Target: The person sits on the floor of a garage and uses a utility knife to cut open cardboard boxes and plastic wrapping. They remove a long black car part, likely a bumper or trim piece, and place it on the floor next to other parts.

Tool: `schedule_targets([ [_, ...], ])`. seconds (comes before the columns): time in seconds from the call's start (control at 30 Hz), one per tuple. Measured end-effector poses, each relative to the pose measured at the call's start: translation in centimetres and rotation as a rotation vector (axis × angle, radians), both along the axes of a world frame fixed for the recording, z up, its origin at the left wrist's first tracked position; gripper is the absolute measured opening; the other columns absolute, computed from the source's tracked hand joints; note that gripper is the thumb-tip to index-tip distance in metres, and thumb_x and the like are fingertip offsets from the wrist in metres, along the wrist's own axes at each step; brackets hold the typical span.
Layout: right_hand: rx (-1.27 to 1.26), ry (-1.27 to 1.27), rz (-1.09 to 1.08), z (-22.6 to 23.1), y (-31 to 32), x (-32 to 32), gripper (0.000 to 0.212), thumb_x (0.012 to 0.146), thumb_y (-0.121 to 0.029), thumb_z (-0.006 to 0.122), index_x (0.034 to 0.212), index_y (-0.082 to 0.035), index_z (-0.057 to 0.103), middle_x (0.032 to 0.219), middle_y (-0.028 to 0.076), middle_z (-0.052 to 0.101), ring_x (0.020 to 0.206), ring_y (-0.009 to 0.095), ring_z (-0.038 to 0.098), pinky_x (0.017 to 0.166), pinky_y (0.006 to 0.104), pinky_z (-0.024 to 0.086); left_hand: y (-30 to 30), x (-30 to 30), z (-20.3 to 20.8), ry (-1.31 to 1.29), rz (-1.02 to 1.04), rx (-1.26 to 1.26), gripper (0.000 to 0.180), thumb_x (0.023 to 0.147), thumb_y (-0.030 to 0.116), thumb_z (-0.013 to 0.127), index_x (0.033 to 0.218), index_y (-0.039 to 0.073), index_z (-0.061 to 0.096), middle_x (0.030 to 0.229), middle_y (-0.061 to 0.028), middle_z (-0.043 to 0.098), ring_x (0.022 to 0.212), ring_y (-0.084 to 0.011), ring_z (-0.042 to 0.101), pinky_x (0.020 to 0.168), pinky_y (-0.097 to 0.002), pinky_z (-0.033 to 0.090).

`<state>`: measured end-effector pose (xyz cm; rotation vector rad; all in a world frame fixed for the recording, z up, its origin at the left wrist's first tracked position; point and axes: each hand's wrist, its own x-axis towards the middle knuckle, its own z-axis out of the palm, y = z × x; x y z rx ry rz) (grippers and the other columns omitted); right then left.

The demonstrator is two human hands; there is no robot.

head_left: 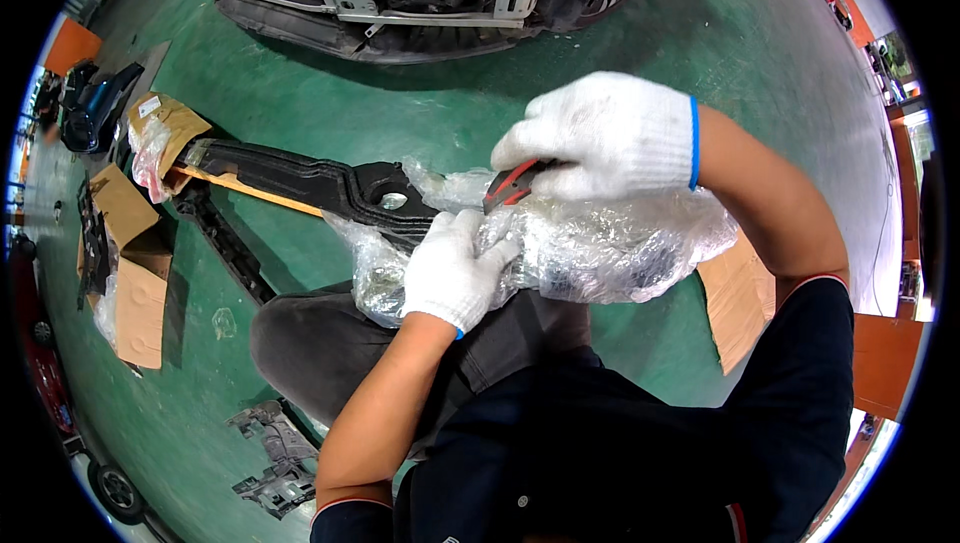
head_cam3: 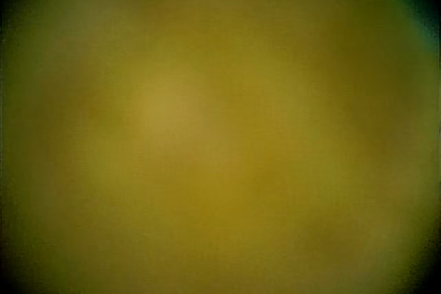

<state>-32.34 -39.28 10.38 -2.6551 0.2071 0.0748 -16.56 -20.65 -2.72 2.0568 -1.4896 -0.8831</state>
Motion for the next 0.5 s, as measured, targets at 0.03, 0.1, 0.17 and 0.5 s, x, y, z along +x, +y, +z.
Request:
schedule_targets([
  [0.03, -0.035, 0.009, -0.004, -0.2, 0.5, -0.2, 0.030, 0.090, -0.025, 0.074, 0.116, -0.009, 0.075, 0.097, 0.017, 0.074, 0.096, 0.040, 0.072, 0.085, 0.0502, 0.058, 0.0, 0.1, -0.4, 0.044, 0.012, -0.018, 0.049, 0.091, 0.036, 0.085, 0.115, -0.004, 0.072, 0.108, -0.0261, 0.072, 0.104, -0.0460, 0.070, 0.095, -0.0498, 0.056],
  [0.1, -0.047, 0.011, 0.040, -0.8, 0.9, -0.6, 0.027, 0.090, -0.025, 0.075, 0.112, -0.010, 0.074, 0.095, 0.016, 0.072, 0.092, 0.039, 0.072, 0.081, 0.0503, 0.059, 0.5, 0.5, -1.4, 0.120, 0.028, -0.041, 0.040, 0.095, 0.032, 0.082, 0.114, -0.002, 0.074, 0.108, -0.0217, 0.075, 0.101, -0.0370, 0.073, 0.089, -0.0479, 0.057],
  [0.17, -0.112, 0.050, 0.049, 0.4, 1.4, -2.0, 0.025, 0.089, -0.023, 0.075, 0.111, -0.010, 0.074, 0.093, 0.014, 0.070, 0.089, 0.037, 0.072, 0.078, 0.0483, 0.059, 0.5, 0.8, -1.4, 0.332, 0.103, 0.039, 0.033, 0.096, 0.027, 0.081, 0.112, -0.001, 0.076, 0.104, -0.0162, 0.076, 0.095, -0.0271, 0.073, 0.083, -0.0426, 0.058],
  [0.5, -0.161, -0.045, -0.077, 5.9, 0.2, -6.0, 0.029, 0.091, -0.023, 0.078, 0.118, -0.013, 0.078, 0.091, 0.011, 0.072, 0.084, 0.031, 0.074, 0.075, 0.0416, 0.060, 0.9, 2.5, -2.8, 0.471, -0.147, -0.149, 0.020, 0.097, 0.015, 0.082, 0.109, 0.000, 0.076, 0.102, -0.0001, 0.072, 0.093, -0.0106, 0.064, 0.084, -0.0309, 0.054],
])
